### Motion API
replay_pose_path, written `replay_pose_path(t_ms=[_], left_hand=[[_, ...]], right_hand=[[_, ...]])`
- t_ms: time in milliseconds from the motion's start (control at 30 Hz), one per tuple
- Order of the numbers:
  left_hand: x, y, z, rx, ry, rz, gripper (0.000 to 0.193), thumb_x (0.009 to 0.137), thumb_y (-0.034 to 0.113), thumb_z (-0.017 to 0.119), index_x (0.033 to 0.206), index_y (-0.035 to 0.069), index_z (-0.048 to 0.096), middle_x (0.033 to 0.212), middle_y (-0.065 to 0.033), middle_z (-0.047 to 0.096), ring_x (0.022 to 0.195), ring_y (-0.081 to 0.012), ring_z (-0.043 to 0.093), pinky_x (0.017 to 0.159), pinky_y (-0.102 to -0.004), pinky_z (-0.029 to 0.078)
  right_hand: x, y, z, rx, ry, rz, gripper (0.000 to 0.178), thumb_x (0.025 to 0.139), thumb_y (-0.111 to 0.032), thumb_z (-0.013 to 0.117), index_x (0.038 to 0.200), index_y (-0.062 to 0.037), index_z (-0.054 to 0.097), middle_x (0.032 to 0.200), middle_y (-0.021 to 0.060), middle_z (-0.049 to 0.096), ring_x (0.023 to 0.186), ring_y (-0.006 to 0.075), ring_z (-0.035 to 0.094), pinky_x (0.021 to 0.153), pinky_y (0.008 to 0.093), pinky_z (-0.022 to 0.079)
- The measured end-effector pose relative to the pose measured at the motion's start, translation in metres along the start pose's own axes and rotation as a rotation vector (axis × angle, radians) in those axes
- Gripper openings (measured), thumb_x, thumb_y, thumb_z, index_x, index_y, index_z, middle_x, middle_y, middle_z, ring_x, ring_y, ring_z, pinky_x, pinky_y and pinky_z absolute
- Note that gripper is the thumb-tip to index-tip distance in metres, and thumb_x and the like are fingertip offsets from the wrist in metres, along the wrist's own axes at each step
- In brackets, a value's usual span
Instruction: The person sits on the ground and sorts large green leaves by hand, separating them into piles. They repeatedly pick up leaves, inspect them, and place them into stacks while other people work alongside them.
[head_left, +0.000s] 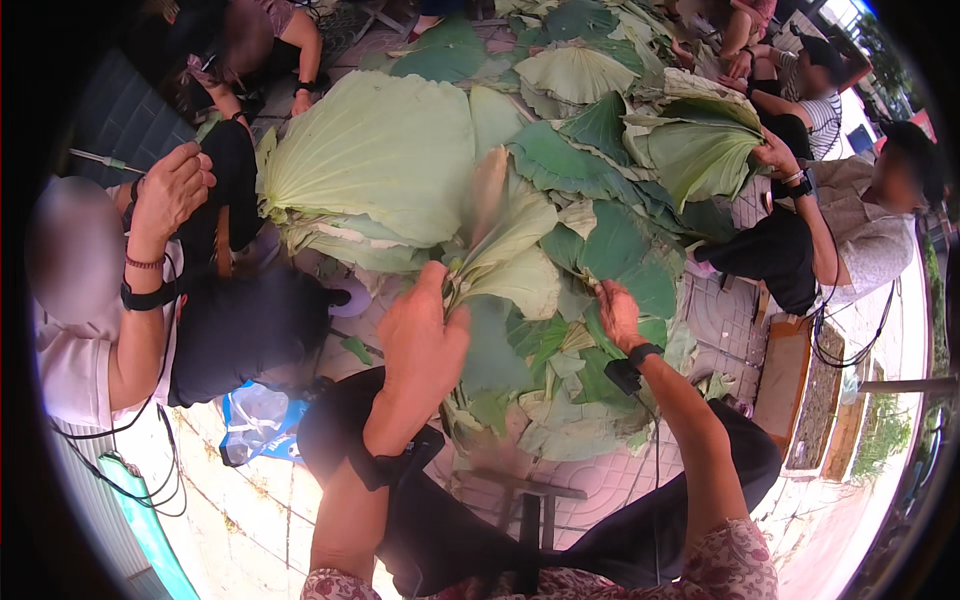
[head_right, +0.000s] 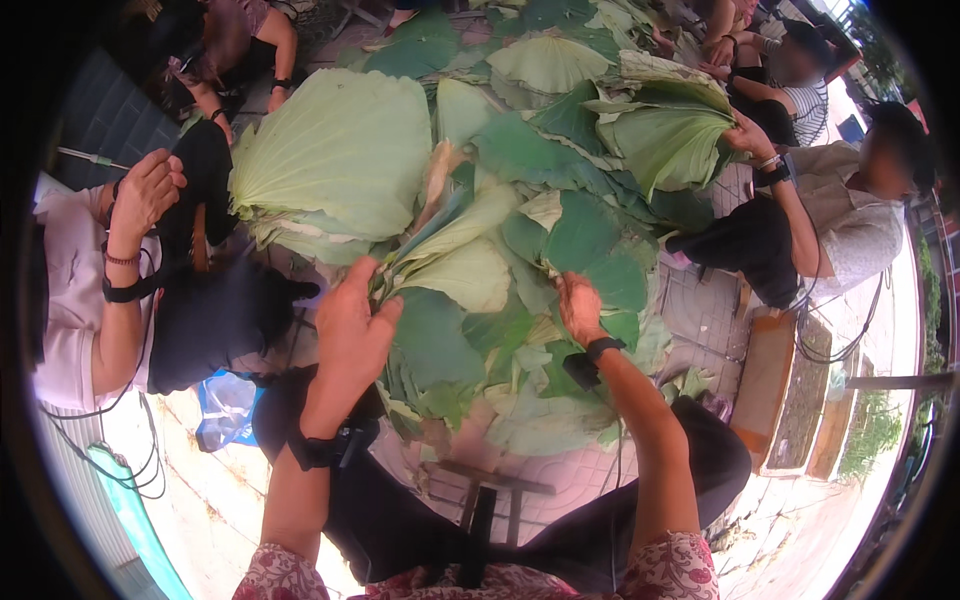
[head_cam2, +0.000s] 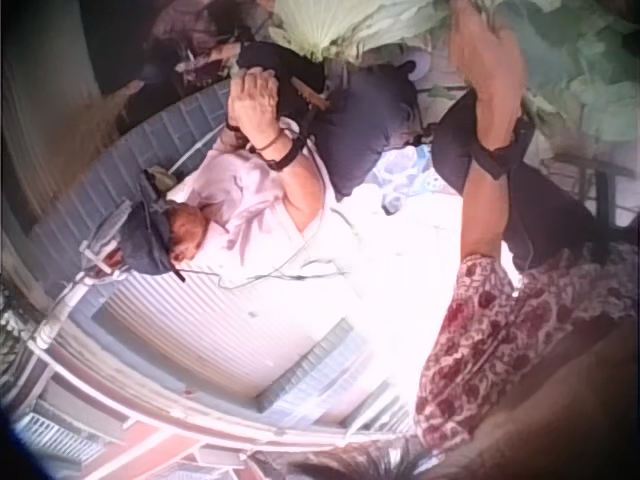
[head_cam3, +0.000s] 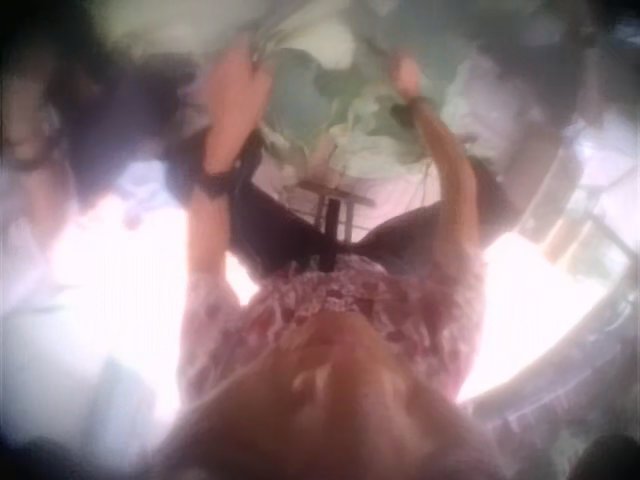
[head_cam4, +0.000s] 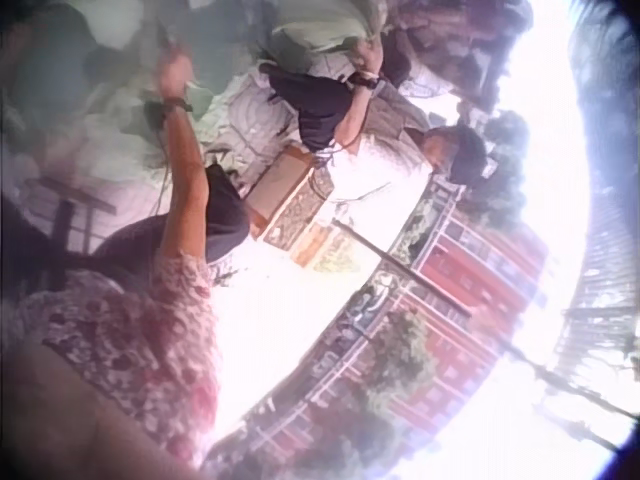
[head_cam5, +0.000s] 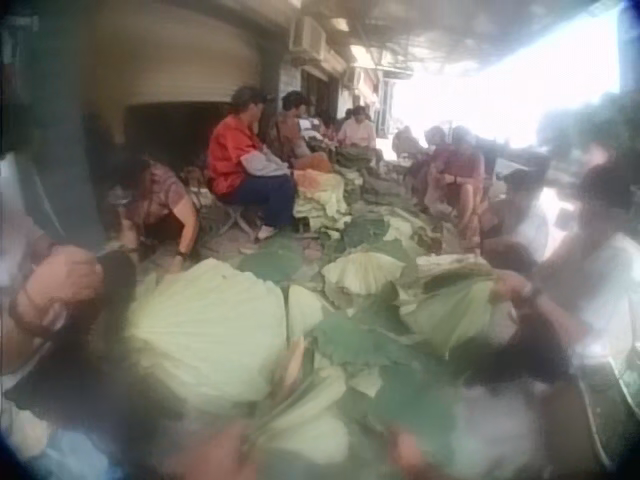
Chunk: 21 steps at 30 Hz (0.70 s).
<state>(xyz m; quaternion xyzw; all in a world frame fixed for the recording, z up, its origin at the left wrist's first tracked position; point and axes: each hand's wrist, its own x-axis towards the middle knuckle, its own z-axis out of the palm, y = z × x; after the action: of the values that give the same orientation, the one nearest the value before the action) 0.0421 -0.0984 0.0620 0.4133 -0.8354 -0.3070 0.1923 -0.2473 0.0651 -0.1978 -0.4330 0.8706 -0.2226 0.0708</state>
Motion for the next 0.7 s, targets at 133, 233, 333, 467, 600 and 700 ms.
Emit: replay_pose_path(t_ms=[133, 233, 333, 467, 600, 700], left_hand=[[0.001, 0.011, 0.003, -0.014, -0.009, 0.003, 0.036, 0.078, 0.009, 0.062, 0.111, -0.003, 0.052, 0.078, -0.0237, 0.061, 0.078, -0.0459, 0.058, 0.07, -0.0522, 0.043], [-0.004, 0.006, 0.01, -0.019, 0.047, -0.004, 0.039, 0.077, 0.013, 0.066, 0.111, -0.003, 0.056, 0.073, -0.0216, 0.06, 0.074, -0.0421, 0.059, 0.067, -0.0469, 0.044], [0.0, 0.015, 0.024, -0.066, 0.082, 0.076, 0.036, 0.077, 0.012, 0.066, 0.107, -0.004, 0.054, 0.075, -0.0234, 0.061, 0.078, -0.0454, 0.06, 0.07, -0.0505, 0.044], [-0.003, 0.019, 0.032, -0.1, 0.061, 0.0, 0.029, 0.077, 0.012, 0.064, 0.099, -0.003, 0.051, 0.078, -0.0258, 0.062, 0.084, -0.0487, 0.06, 0.074, -0.0549, 0.043], [-0.007, 0.029, 0.043, -0.123, 0.042, -0.057, 0.045, 0.076, 0.017, 0.071, 0.112, -0.005, 0.058, 0.094, -0.0258, 0.067, 0.095, -0.0439, 0.063, 0.08, -0.0483, 0.048], [-0.017, 0.028, 0.067, -0.186, 0.061, -0.044, 0.047, 0.074, 0.019, 0.075, 0.111, -0.004, 0.058, 0.098, -0.026, 0.067, 0.097, -0.0437, 0.063, 0.082, -0.0475, 0.048]], right_hand=[[-0.01, 0.025, -0.067, 0.684, 0.082, 0.139, 0.045, 0.102, -0.04, 0.047, 0.101, 0.0023, 0.062, 0.082, -0.0008, 0.055, 0.078, 0.0092, 0.047, 0.071, 0.0274, 0.042], [-0.021, -0.011, -0.141, 0.802, 0.186, 0.007, 0.046, 0.102, -0.038, 0.045, 0.107, 0.0047, 0.062, 0.083, 0.0059, 0.063, 0.076, 0.019, 0.058, 0.072, 0.03, 0.046], [-0.02, 0.012, -0.179, 0.867, 0.14, 0.379, 0.031, 0.099, -0.031, 0.053, 0.103, -0.0021, 0.063, 0.081, 0.0001, 0.059, 0.077, 0.0123, 0.055, 0.072, 0.0277, 0.045], [-0.043, -0.06, -0.224, 1.108, -0.003, 0.494, 0.017, 0.096, -0.023, 0.058, 0.102, -0.008, 0.062, 0.083, -0.0021, 0.059, 0.074, 0.0095, 0.053, 0.067, 0.0263, 0.043], [-0.083, -0.089, -0.21, 1.267, -0.023, 0.443, 0.013, 0.095, -0.019, 0.061, 0.103, -0.0086, 0.061, 0.09, -0.002, 0.061, 0.078, 0.009, 0.057, 0.07, 0.0253, 0.047], [-0.092, -0.118, -0.189, 1.407, -0.084, 0.401, 0.012, 0.093, -0.015, 0.063, 0.103, -0.0095, 0.059, 0.094, -0.002, 0.062, 0.08, 0.0078, 0.058, 0.068, 0.0231, 0.047]])
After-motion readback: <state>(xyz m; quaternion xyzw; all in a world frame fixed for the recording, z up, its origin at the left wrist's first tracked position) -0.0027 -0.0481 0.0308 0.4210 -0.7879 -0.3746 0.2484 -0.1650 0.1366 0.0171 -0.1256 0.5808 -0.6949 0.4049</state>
